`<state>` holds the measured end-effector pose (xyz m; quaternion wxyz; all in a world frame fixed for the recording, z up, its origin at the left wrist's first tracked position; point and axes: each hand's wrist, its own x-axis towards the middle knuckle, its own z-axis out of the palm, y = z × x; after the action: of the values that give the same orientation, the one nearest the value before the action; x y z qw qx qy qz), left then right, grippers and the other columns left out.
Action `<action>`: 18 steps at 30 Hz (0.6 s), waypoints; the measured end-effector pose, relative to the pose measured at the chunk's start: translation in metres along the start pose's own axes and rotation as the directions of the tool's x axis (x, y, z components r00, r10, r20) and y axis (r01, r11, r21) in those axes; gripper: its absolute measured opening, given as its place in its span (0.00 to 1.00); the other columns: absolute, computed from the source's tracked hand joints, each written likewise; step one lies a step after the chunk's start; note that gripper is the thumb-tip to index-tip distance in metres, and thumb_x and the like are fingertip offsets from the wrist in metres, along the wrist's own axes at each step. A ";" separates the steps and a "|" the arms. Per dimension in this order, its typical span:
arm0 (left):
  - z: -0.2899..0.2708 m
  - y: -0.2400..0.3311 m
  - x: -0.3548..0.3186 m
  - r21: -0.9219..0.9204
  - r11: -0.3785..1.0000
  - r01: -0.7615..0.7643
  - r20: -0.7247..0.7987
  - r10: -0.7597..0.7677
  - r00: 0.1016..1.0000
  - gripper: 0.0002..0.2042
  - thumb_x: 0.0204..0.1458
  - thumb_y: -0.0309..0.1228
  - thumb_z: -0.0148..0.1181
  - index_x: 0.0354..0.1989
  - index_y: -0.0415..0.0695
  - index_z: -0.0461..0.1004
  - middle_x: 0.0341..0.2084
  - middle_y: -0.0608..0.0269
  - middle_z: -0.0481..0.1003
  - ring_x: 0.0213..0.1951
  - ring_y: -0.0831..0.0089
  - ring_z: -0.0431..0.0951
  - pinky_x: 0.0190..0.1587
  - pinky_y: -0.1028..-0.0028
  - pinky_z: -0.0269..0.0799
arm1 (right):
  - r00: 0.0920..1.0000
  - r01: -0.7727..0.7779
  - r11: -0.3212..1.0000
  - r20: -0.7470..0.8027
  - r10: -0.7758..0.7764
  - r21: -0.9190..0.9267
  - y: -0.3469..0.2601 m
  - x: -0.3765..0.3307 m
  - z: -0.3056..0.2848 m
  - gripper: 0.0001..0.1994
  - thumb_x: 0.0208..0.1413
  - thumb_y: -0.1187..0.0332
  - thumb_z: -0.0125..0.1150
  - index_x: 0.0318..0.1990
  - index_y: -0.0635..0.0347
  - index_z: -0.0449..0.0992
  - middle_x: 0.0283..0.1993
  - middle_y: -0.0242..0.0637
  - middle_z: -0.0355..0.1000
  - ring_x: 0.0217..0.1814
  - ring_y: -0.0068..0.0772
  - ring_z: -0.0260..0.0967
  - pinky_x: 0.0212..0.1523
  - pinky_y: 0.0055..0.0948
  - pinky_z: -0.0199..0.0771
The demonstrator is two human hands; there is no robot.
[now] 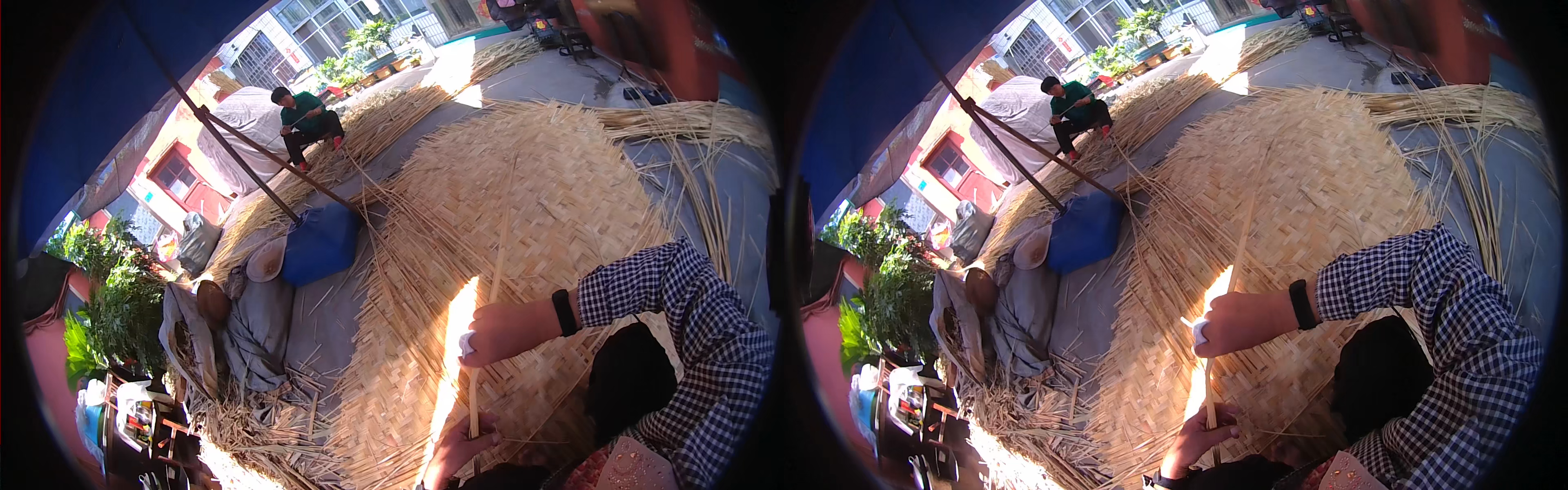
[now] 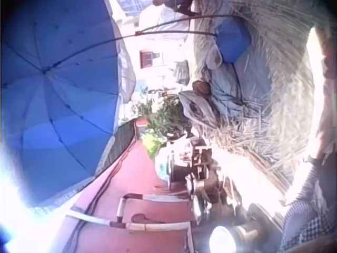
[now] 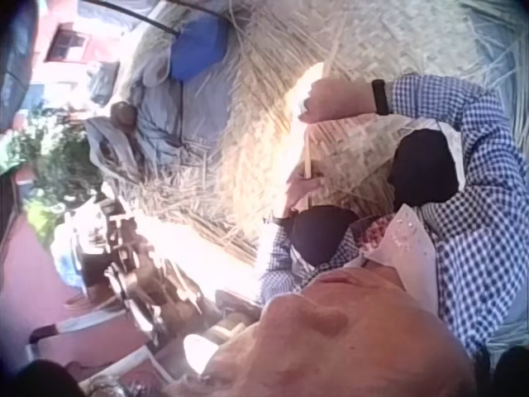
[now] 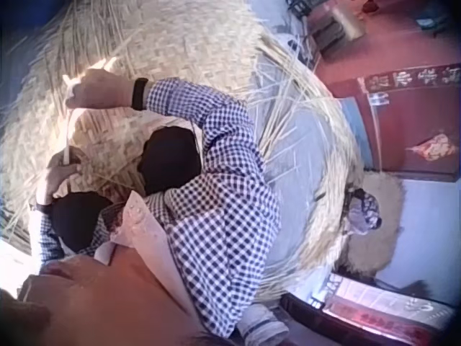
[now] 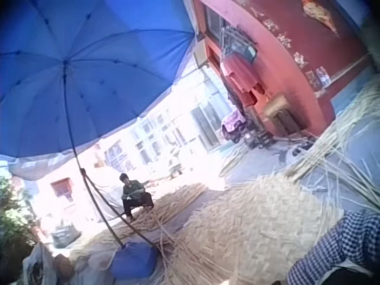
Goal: The recorder is weaving thin bamboo strips into a large circular mat, interlacing the strips manually.
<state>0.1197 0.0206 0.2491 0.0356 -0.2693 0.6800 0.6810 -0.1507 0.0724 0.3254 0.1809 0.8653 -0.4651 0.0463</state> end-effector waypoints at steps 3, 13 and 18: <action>-0.005 -0.033 -0.015 -0.010 0.962 0.274 0.157 -0.269 0.950 0.16 0.53 0.19 0.61 0.51 0.39 0.75 0.42 0.61 0.76 0.45 0.72 0.76 0.47 0.73 0.74 | 0.943 -0.275 0.956 -0.225 0.247 -0.105 0.055 -0.016 0.008 0.03 0.48 0.70 0.58 0.30 0.54 0.71 0.27 0.31 0.70 0.30 0.34 0.75 0.26 0.33 0.74; -0.122 -0.060 -0.079 0.153 0.931 0.332 -0.663 -0.152 0.733 0.12 0.60 0.26 0.52 0.48 0.34 0.75 0.37 0.53 0.78 0.35 0.63 0.78 0.34 0.66 0.76 | 0.714 -0.700 0.695 -0.163 0.681 -0.165 0.153 -0.211 -0.008 0.13 0.54 0.74 0.57 0.43 0.43 0.81 0.28 0.32 0.73 0.41 0.37 0.71 0.61 0.41 0.59; -0.117 0.065 -0.080 0.795 0.416 0.442 -0.528 0.833 0.165 0.42 0.43 0.08 0.54 0.71 0.46 0.53 0.73 0.46 0.38 0.72 0.46 0.42 0.69 0.54 0.54 | 0.679 -0.726 0.675 0.020 0.734 -0.136 0.135 -0.283 0.016 0.14 0.56 0.73 0.60 0.49 0.46 0.79 0.27 0.32 0.71 0.36 0.37 0.71 0.57 0.43 0.64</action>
<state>0.1985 -0.0692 0.3493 -0.3831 -0.4407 0.8022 -0.1244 -0.4230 0.2223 0.2770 0.1806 0.5966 -0.7799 0.0559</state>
